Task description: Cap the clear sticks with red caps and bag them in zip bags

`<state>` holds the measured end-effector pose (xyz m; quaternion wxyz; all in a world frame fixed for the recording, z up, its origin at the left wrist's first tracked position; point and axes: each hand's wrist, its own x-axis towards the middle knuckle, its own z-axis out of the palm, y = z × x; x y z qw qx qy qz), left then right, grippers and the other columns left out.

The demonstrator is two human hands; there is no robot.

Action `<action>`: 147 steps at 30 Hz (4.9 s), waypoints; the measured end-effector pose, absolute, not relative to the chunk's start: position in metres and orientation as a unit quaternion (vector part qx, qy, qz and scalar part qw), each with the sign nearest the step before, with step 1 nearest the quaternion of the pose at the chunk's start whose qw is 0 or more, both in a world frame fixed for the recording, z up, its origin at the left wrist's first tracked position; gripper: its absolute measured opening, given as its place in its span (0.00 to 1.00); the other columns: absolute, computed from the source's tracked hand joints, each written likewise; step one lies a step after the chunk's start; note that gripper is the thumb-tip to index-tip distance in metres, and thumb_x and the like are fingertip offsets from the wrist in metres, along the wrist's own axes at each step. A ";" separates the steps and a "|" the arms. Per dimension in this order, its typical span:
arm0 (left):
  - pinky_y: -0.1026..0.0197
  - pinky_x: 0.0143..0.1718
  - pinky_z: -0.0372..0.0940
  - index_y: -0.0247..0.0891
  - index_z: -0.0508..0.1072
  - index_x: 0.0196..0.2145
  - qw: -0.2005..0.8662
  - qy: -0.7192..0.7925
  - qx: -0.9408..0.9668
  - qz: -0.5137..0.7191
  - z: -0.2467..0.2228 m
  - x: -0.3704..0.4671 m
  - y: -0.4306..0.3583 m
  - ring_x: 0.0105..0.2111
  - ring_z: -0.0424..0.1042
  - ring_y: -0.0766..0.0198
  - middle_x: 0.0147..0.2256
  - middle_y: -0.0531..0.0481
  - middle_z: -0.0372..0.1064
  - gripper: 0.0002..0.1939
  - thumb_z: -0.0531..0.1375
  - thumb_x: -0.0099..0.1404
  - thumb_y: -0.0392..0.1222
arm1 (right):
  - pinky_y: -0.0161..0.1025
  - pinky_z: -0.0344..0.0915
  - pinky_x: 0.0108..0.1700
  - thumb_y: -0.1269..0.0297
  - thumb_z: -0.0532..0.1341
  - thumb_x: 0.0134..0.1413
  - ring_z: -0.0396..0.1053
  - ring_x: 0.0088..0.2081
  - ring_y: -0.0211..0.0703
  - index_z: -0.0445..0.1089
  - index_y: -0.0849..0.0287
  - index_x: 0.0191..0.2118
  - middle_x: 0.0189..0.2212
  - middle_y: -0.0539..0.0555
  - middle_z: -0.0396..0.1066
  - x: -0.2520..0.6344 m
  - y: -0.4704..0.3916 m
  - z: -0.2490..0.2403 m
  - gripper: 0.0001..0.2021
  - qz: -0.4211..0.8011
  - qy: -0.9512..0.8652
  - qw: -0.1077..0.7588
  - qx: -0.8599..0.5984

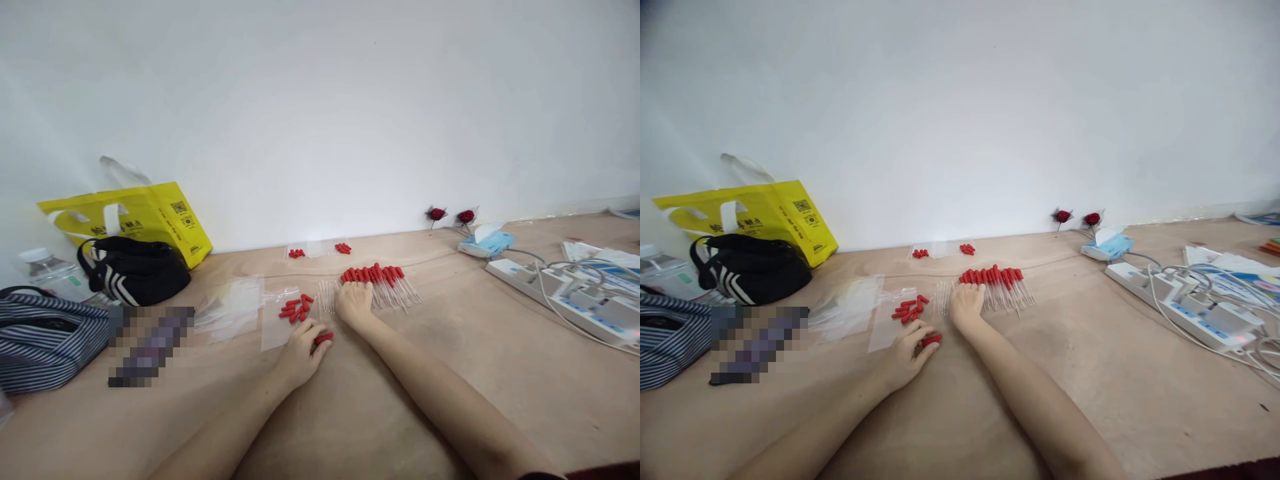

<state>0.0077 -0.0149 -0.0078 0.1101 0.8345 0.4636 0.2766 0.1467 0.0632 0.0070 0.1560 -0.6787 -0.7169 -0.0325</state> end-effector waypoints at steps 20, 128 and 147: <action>0.56 0.41 0.60 0.39 0.64 0.36 0.156 0.432 0.827 0.323 -0.009 0.015 -0.019 0.39 0.65 0.60 0.36 0.49 0.65 0.06 0.49 0.64 0.37 | 0.40 0.51 0.39 0.73 0.47 0.56 0.60 0.30 0.38 0.62 0.59 0.50 0.28 0.53 0.66 0.225 -0.011 -0.022 0.17 0.004 -0.890 0.312 -0.333; 0.54 0.38 0.60 0.38 0.68 0.35 -0.025 0.513 0.748 0.420 -0.003 -0.024 0.010 0.35 0.67 0.58 0.33 0.47 0.68 0.09 0.50 0.58 0.33 | 0.35 0.52 0.30 0.66 0.47 0.58 0.65 0.30 0.41 0.61 0.62 0.34 0.29 0.56 0.68 0.205 0.016 -0.011 0.09 0.121 -0.800 0.227 -0.542; 0.55 0.37 0.61 0.39 0.70 0.30 -0.039 0.544 0.740 0.394 -0.009 -0.044 0.022 0.33 0.67 0.58 0.30 0.49 0.68 0.09 0.50 0.58 0.35 | 0.37 0.60 0.32 0.73 0.48 0.53 0.69 0.36 0.46 0.60 0.63 0.43 0.40 0.63 0.66 0.145 0.058 0.008 0.12 0.028 -0.740 0.155 -0.654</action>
